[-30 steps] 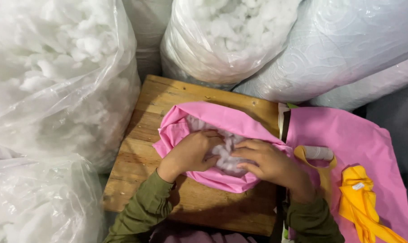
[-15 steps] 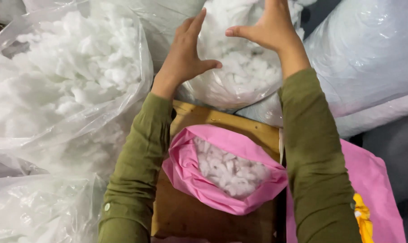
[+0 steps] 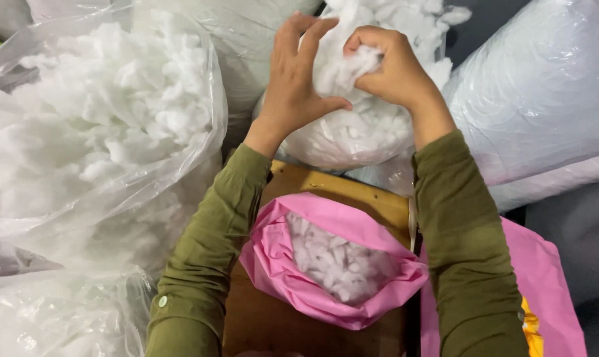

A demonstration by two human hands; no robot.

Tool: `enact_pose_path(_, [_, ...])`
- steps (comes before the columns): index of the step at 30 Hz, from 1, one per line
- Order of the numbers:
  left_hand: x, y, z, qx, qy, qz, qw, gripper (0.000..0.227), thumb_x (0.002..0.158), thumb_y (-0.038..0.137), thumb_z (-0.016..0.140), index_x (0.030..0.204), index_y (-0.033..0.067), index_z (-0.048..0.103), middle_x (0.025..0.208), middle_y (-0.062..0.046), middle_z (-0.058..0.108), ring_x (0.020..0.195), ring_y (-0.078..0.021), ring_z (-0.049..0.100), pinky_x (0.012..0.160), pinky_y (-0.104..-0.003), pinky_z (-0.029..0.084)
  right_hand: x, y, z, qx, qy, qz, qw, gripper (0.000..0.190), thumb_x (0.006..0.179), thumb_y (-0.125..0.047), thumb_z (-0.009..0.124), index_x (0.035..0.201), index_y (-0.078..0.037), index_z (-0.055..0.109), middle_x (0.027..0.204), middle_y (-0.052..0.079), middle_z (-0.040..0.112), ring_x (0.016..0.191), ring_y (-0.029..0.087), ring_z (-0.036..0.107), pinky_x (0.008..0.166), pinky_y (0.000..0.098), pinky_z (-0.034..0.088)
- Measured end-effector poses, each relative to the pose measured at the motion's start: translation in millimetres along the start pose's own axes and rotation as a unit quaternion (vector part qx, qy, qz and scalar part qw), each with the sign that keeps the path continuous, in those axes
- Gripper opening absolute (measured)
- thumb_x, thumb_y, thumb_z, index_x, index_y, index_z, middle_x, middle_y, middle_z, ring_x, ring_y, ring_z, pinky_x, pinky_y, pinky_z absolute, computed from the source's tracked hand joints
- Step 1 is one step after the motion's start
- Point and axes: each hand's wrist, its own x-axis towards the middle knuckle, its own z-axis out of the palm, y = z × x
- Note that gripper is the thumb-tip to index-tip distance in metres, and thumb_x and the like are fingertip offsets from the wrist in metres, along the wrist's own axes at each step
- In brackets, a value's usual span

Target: Cleaning a pink pillowcase with a lint roller and then stuffing it with white fiberfill from large storage bags.

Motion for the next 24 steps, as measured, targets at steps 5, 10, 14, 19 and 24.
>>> enact_pose_path(5, [16, 34, 5, -0.181, -0.062, 0.053, 0.980, 0.114, 0.086, 0.066, 0.094, 0.162, 0.0177, 0.024, 0.155, -0.014, 0.041, 0.150, -0.0329, 0.049, 0.129, -0.044, 0.044, -30, -52, -36, 0.050, 0.030, -0.056, 0.997, 0.022, 0.082, 0.007, 0.067, 0.096, -0.008, 0.061, 0.096, 0.000, 0.058, 0.086, 0.009, 0.050, 0.074, 0.0252, 0.035])
enact_pose_path(10, [3, 111, -26, -0.252, -0.075, 0.003, 0.965, 0.092, 0.081, 0.030, 0.098, 0.147, 0.0117, 0.037, 0.142, -0.011, 0.052, 0.135, -0.0285, 0.055, 0.113, -0.039, 0.050, -90, -91, -49, 0.084, 0.031, -0.060, 0.994, 0.022, 0.081, 0.007, 0.074, 0.093, -0.007, 0.062, 0.096, 0.004, 0.059, 0.086, 0.013, 0.053, 0.076, 0.0268, 0.037])
enact_pose_path(14, [-47, 156, -41, -0.272, -0.177, 0.036, 0.945, 0.138, 0.098, 0.034, 0.106, 0.174, 0.0252, -0.009, 0.183, -0.002, 0.025, 0.137, -0.0182, 0.063, 0.135, -0.040, 0.047, -146, -108, -29, 0.139, -0.015, -0.093, 0.986, 0.023, 0.082, -0.014, 0.085, 0.090, -0.007, 0.064, 0.090, 0.004, 0.064, 0.074, 0.013, 0.061, 0.067, 0.0237, 0.052])
enact_pose_path(19, [-123, 167, -33, -0.264, -0.243, -0.075, 0.930, 0.084, 0.087, 0.015, 0.084, 0.157, 0.0231, 0.036, 0.137, -0.020, 0.053, 0.125, -0.0413, 0.062, 0.106, -0.048, 0.053, -211, -121, 21, 0.189, -0.010, -0.050, 0.981, 0.019, 0.081, -0.020, 0.082, 0.088, -0.011, 0.067, 0.084, 0.006, 0.064, 0.069, 0.023, 0.060, 0.062, 0.0337, 0.046])
enact_pose_path(24, [-190, 152, -29, -0.263, -0.178, -0.111, 0.942, 0.054, 0.068, -0.005, 0.073, 0.119, 0.0112, 0.072, 0.106, -0.021, 0.067, 0.095, -0.0464, 0.071, 0.084, -0.048, 0.058, -264, -110, 53, 0.153, 0.011, -0.018, 0.988, 0.030, 0.068, 0.005, 0.078, 0.094, -0.010, 0.075, 0.095, 0.013, 0.071, 0.079, 0.034, 0.072, 0.070, 0.0447, 0.055])
